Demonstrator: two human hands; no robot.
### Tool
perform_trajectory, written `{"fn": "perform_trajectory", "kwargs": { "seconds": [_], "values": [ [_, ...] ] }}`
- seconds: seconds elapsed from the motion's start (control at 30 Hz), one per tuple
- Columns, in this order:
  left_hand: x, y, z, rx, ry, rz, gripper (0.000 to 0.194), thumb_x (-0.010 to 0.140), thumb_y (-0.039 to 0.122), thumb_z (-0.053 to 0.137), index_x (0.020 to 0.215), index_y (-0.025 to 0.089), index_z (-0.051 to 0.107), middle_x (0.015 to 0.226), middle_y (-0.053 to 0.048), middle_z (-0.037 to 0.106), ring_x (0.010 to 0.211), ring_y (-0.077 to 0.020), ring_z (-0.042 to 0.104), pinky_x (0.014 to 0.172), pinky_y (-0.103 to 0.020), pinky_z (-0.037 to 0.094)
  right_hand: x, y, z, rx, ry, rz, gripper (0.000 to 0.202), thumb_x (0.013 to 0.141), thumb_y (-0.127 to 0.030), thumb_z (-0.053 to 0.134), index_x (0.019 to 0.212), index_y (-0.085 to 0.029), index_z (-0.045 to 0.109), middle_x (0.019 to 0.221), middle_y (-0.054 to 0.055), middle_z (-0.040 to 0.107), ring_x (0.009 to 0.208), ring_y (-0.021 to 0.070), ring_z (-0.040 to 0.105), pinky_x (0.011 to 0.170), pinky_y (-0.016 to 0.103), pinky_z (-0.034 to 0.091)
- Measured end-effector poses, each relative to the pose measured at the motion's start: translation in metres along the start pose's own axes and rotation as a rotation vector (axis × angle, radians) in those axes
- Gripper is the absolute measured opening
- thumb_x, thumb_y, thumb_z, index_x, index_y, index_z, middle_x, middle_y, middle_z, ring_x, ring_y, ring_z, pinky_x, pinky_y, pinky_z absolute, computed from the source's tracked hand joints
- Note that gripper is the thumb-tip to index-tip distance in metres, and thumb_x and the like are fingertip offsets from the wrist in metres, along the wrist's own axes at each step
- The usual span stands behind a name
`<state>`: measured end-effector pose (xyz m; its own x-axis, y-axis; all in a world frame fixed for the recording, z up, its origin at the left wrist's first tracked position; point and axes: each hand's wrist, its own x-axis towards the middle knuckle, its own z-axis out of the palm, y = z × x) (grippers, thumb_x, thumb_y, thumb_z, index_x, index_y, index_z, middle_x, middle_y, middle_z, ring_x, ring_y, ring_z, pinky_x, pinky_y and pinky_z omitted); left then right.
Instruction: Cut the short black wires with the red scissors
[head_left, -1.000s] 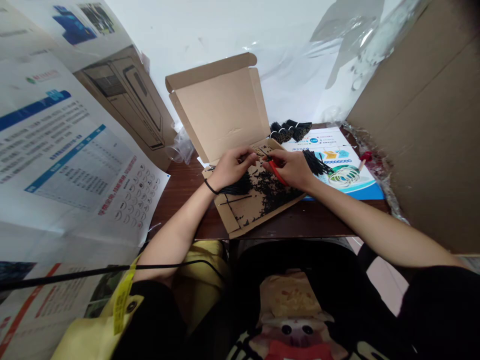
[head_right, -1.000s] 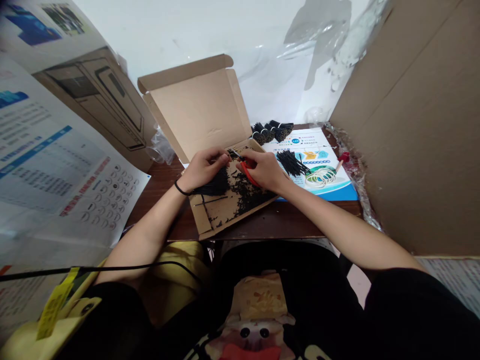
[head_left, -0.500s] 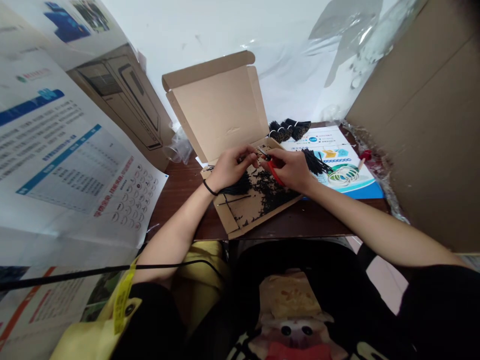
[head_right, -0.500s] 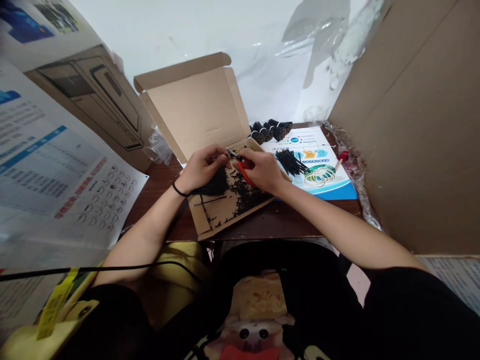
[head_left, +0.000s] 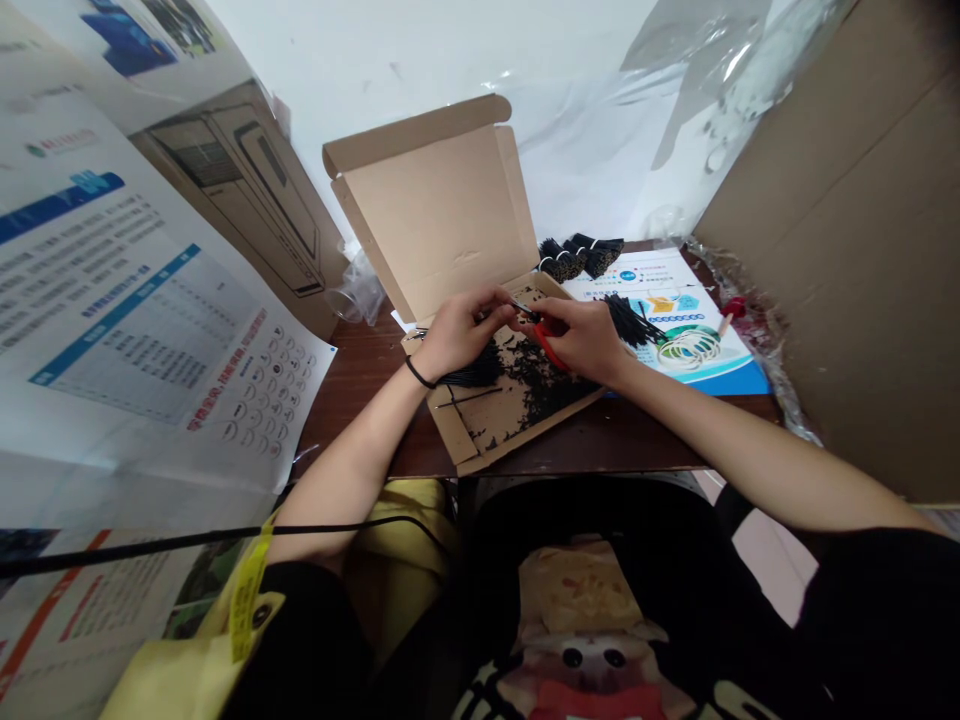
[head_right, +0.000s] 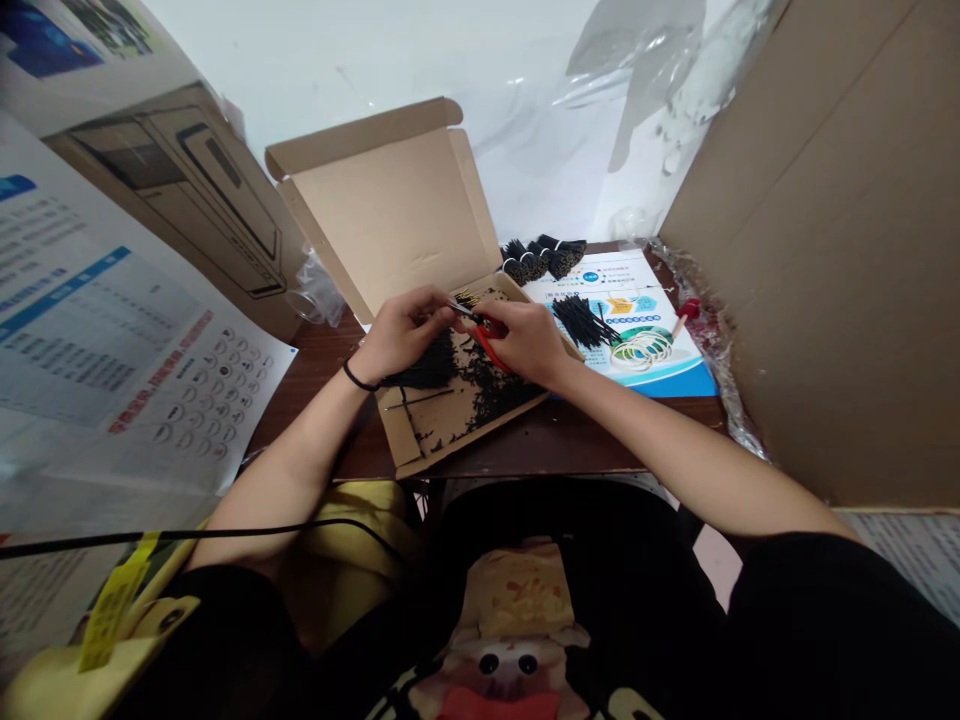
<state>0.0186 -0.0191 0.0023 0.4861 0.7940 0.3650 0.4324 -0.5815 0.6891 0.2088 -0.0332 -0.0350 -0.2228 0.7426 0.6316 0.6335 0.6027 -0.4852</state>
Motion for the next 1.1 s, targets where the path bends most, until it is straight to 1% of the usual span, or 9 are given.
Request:
{"fn": "perform_trajectory", "kwargs": {
  "seconds": [0.13, 0.3, 0.5, 0.7, 0.8, 0.9, 1.0, 1.1],
  "values": [
    [0.0, -0.001, 0.0, 0.004, 0.004, 0.005, 0.019, 0.089, 0.032, 0.051, 0.093, 0.016, 0.062, 0.084, -0.003, 0.071, 0.079, -0.0135, 0.063, 0.071, -0.026, 0.047, -0.001, 0.002, 0.0, -0.027, -0.011, -0.001, 0.033, 0.082, -0.049, 0.057, 0.092, -0.021, 0.072, 0.059, -0.001, 0.057, 0.054, 0.0098, 0.043, 0.056, 0.026, 0.035],
    [-0.001, -0.001, 0.001, -0.02, -0.016, 0.018, 0.021, 0.09, 0.032, 0.051, 0.091, 0.015, 0.063, 0.085, -0.004, 0.072, 0.079, -0.0135, 0.064, 0.072, -0.026, 0.047, -0.002, 0.005, 0.001, -0.066, -0.017, -0.029, 0.03, 0.083, -0.042, 0.057, 0.098, -0.021, 0.072, 0.065, 0.002, 0.061, 0.058, 0.0116, 0.048, 0.058, 0.026, 0.037],
    [-0.002, 0.005, 0.003, -0.021, -0.019, 0.005, 0.023, 0.091, 0.032, 0.05, 0.089, 0.015, 0.064, 0.084, -0.004, 0.072, 0.077, -0.0125, 0.064, 0.07, -0.025, 0.047, -0.004, 0.006, 0.002, -0.134, -0.016, -0.042, 0.03, 0.085, -0.039, 0.051, 0.097, -0.021, 0.072, 0.069, 0.005, 0.065, 0.064, 0.0144, 0.054, 0.062, 0.027, 0.039],
    [-0.003, 0.003, 0.005, -0.013, -0.029, 0.004, 0.023, 0.091, 0.031, 0.051, 0.085, 0.015, 0.066, 0.081, -0.004, 0.072, 0.072, -0.0105, 0.061, 0.067, -0.024, 0.044, -0.004, 0.008, 0.0, -0.205, -0.061, -0.09, 0.029, 0.086, -0.028, 0.046, 0.099, -0.02, 0.071, 0.075, 0.006, 0.067, 0.069, 0.0159, 0.056, 0.064, 0.028, 0.039],
    [-0.002, 0.0, 0.006, -0.017, -0.032, -0.012, 0.024, 0.09, 0.033, 0.051, 0.085, 0.014, 0.066, 0.081, -0.004, 0.071, 0.069, -0.0104, 0.059, 0.065, -0.024, 0.043, -0.004, 0.01, 0.0, -0.226, -0.076, -0.068, 0.029, 0.086, -0.031, 0.047, 0.099, -0.02, 0.071, 0.074, 0.006, 0.067, 0.067, 0.0158, 0.056, 0.061, 0.028, 0.037],
    [0.0, -0.004, 0.007, -0.048, -0.041, -0.006, 0.026, 0.091, 0.035, 0.049, 0.087, 0.014, 0.064, 0.082, -0.004, 0.071, 0.07, -0.0107, 0.059, 0.064, -0.024, 0.043, -0.003, 0.012, 0.001, -0.171, -0.076, -0.024, 0.027, 0.085, -0.036, 0.052, 0.096, -0.021, 0.072, 0.072, 0.005, 0.067, 0.063, 0.0145, 0.056, 0.059, 0.027, 0.036],
    [0.001, -0.006, 0.006, -0.068, -0.03, 0.004, 0.027, 0.091, 0.037, 0.048, 0.089, 0.015, 0.064, 0.083, -0.005, 0.07, 0.072, -0.0109, 0.059, 0.066, -0.024, 0.044, -0.002, 0.013, 0.001, -0.102, -0.025, 0.032, 0.029, 0.084, -0.042, 0.054, 0.093, -0.021, 0.071, 0.072, 0.004, 0.068, 0.06, 0.0128, 0.055, 0.059, 0.026, 0.037],
    [0.001, -0.007, 0.005, -0.046, -0.015, 0.004, 0.029, 0.092, 0.037, 0.046, 0.087, 0.015, 0.064, 0.084, -0.005, 0.069, 0.074, -0.0111, 0.059, 0.068, -0.024, 0.044, -0.001, 0.013, 0.001, -0.077, 0.014, 0.045, 0.03, 0.084, -0.044, 0.055, 0.096, -0.022, 0.071, 0.071, 0.003, 0.068, 0.059, 0.012, 0.054, 0.06, 0.026, 0.038]
  ]
}}
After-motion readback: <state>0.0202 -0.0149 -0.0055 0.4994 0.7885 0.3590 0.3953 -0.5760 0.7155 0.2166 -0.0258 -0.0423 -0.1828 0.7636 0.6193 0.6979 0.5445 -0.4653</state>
